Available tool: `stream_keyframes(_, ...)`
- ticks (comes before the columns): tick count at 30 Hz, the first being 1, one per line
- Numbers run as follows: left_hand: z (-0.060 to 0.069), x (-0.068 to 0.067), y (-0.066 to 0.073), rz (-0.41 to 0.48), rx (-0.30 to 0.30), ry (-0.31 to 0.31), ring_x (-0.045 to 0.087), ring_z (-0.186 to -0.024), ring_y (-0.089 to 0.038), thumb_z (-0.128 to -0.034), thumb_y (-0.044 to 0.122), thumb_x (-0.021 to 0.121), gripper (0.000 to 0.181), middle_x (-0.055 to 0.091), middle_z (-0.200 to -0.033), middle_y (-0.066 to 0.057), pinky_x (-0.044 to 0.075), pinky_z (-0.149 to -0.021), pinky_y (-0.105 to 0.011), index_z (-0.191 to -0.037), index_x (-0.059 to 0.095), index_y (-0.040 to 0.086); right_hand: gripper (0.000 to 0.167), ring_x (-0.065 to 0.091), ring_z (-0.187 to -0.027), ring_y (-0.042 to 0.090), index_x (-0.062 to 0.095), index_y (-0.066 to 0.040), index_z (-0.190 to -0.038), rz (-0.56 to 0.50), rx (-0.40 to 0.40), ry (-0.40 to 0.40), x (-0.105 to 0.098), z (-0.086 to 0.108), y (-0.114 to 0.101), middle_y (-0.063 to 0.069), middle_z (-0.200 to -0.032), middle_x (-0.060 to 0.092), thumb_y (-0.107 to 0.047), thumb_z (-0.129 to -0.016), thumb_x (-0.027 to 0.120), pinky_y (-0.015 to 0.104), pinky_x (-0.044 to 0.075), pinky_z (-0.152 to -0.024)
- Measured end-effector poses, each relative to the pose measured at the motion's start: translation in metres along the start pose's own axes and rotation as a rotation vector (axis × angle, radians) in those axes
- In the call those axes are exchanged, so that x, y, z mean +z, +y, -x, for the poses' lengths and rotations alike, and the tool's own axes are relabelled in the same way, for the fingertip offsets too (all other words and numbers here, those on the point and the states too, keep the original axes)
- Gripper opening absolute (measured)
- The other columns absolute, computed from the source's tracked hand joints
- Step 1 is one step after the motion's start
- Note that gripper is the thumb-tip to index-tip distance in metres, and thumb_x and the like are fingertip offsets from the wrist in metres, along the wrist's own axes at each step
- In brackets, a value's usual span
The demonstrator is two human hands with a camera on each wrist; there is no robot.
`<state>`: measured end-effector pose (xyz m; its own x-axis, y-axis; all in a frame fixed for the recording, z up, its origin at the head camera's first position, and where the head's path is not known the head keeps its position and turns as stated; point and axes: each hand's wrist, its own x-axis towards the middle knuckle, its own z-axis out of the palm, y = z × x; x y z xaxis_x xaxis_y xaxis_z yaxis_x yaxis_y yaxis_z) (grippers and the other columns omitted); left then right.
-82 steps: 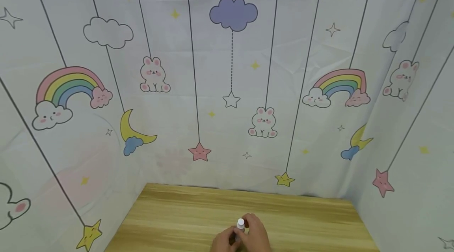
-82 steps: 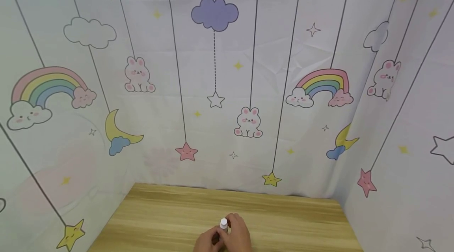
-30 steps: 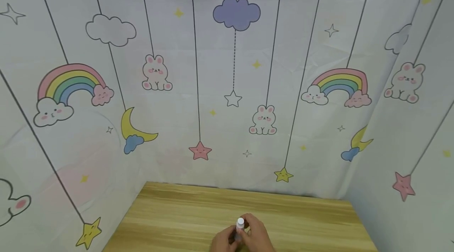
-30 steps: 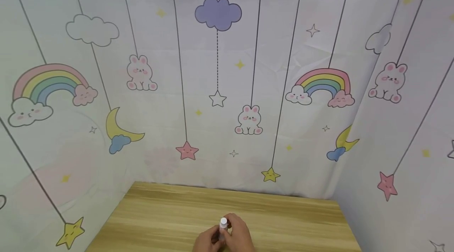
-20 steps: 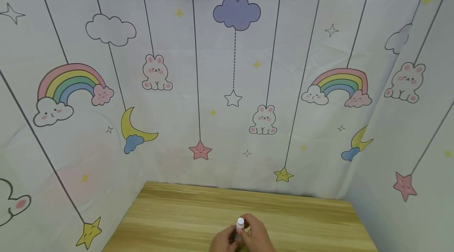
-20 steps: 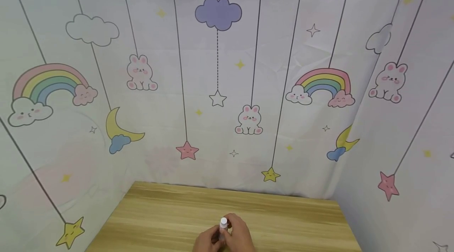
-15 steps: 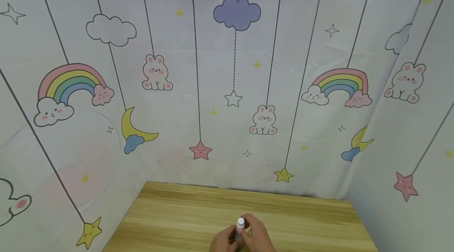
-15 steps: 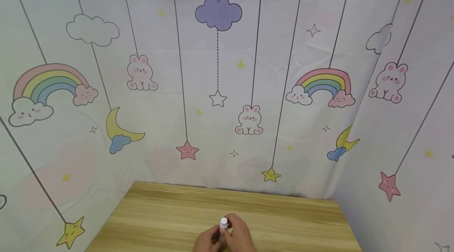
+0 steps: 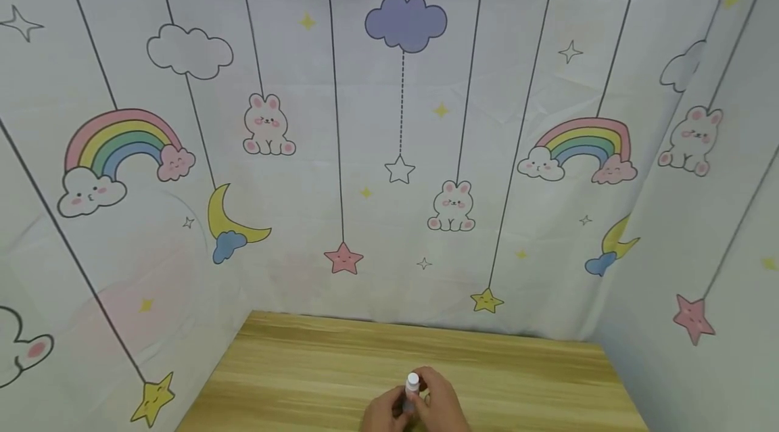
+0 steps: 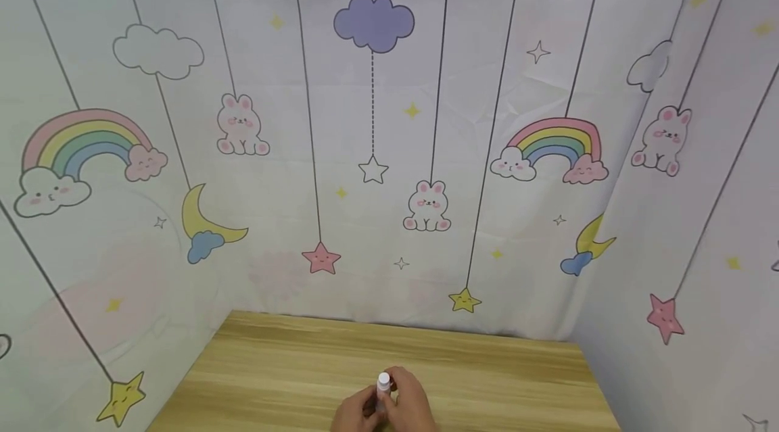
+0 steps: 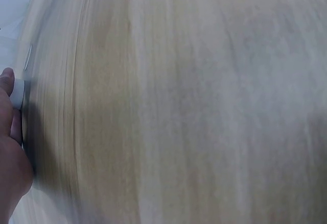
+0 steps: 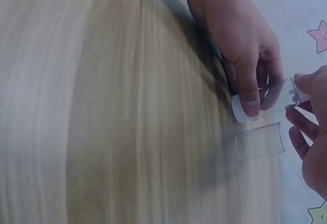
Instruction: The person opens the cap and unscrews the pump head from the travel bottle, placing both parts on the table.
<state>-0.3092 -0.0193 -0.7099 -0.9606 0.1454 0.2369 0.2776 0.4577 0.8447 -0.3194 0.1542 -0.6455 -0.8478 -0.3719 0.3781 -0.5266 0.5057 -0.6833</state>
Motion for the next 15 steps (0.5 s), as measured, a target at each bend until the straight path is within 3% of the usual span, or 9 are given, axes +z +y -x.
stream_keyframes(7,0.0000,-0.0004,0.0007,-0.032,-0.013,-0.008,0.075,-0.092,-0.012,-0.0884,0.011,0.085,0.035,0.079,-0.104,0.003,0.062,-0.077,-0.031,-0.121,0.076,0.017,0.021,0.060,-0.093,0.009,0.068,-0.011,-0.117,0.053,0.062,0.030,0.0071,0.0059,0.0007,-0.006,-0.105,0.066,-0.016,-0.098,0.077,0.034,0.056,-0.080)
stream_keyframes(15,0.0015,-0.0005,0.0005,0.008,-0.016,0.001,0.077,-0.094,-0.014,-0.0918,0.016,0.083,0.030,0.080,-0.107,0.000,0.063,-0.077,-0.032,-0.121,0.077,0.018,0.029,0.060,-0.096,0.013,0.067,-0.007,-0.120,0.105,0.034,0.037,0.0095,0.0080,-0.0010,-0.002,-0.109,0.067,-0.015,-0.095,0.080,0.037,0.056,-0.081)
